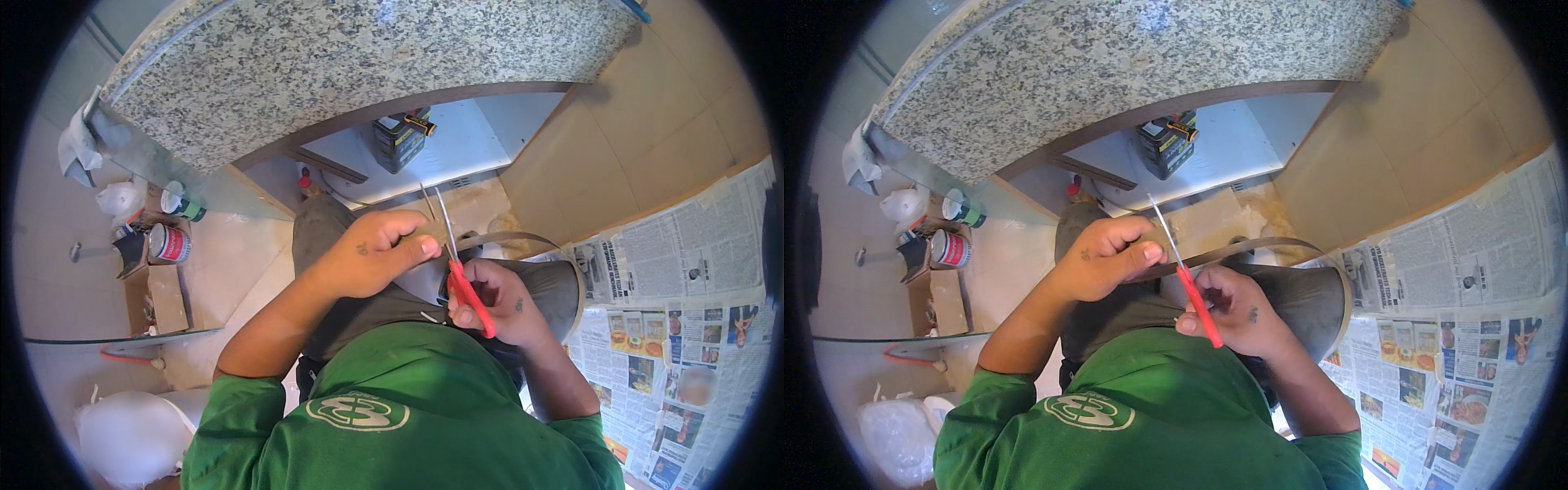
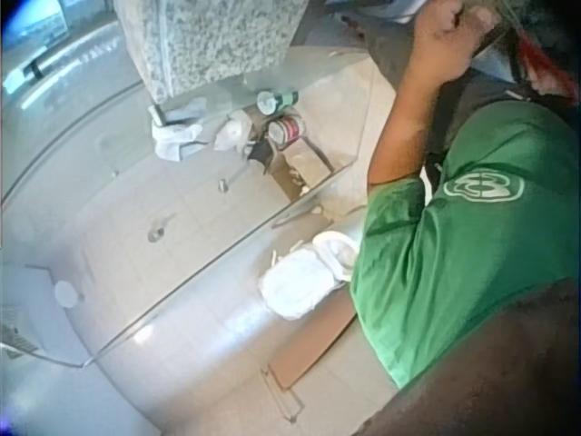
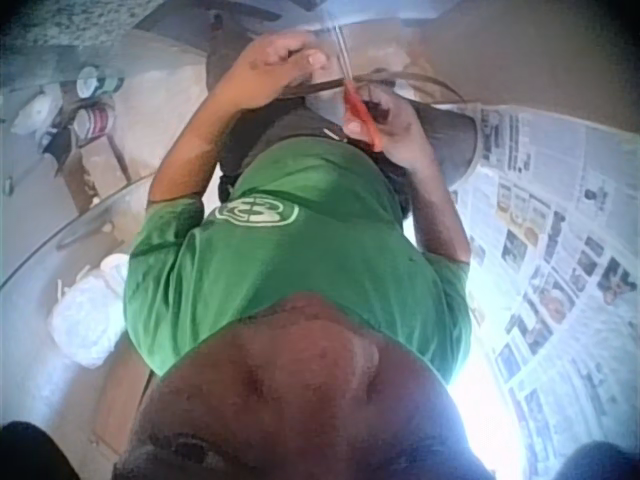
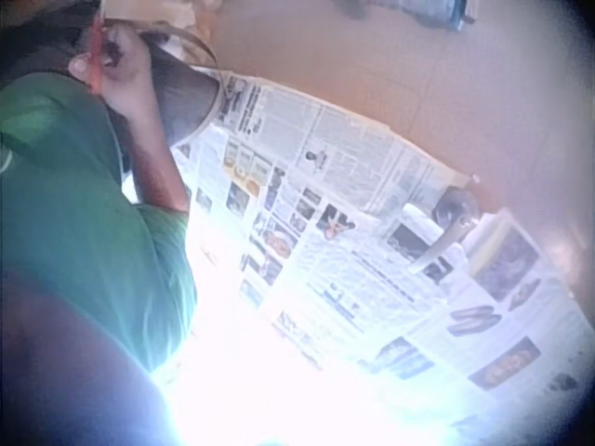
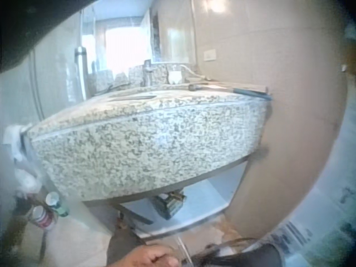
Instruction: The person measures and cuts a flexible strip of trim material using scissors, then fits it along the curved edge of a bathroom vanity. The person repeats the measuring, cutting, and fitting process to complete the trim installation.
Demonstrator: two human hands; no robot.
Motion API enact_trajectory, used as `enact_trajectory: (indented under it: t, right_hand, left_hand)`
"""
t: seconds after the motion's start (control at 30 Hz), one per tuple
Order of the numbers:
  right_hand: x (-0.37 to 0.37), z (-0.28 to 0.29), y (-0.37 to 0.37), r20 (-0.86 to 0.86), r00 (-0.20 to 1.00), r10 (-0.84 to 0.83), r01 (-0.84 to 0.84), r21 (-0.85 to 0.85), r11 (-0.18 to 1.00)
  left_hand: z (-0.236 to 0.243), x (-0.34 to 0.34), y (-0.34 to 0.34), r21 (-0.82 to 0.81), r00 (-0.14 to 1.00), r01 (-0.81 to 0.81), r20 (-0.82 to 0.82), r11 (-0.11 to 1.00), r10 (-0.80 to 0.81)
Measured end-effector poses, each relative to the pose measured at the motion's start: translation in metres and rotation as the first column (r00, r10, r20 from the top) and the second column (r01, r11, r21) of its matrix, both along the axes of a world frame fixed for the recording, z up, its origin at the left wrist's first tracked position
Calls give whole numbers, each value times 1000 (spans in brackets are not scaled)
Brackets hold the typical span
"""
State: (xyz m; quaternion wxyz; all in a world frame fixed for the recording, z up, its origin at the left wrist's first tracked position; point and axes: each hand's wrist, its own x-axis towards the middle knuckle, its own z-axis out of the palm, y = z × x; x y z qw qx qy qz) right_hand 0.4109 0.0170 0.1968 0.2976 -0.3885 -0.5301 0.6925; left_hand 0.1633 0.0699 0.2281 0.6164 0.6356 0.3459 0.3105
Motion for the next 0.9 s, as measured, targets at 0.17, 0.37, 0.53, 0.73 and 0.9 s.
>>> enact_trajectory:
  t: [0.17, 0.37, 0.53, 0.73, 0.9]
  right_hand:
    - [12, -15, 5, -53, 998, 17, -19, -27, 999]
    - [37, -92, 28, -11, 957, -290, 290, 20, 957]
    - [73, -135, 48, 358, 761, -540, 368, 447, 815]
    - [108, -138, 64, 538, 612, -580, 353, 471, 809]
    - [109, -139, 69, 475, 650, -594, 409, 440, 799]
  left_hand:
    - [-35, -17, 14, -66, 942, -286, 165, 956, 293]
    - [-85, -13, 46, -253, 790, -451, 333, 856, 515]
    - [-100, -6, 49, -316, 730, -501, 345, 805, 590]
    - [-104, -9, 51, -126, 790, -556, 228, 822, 569]
    - [-98, -5, 50, -199, 771, -575, 192, 793, 607]
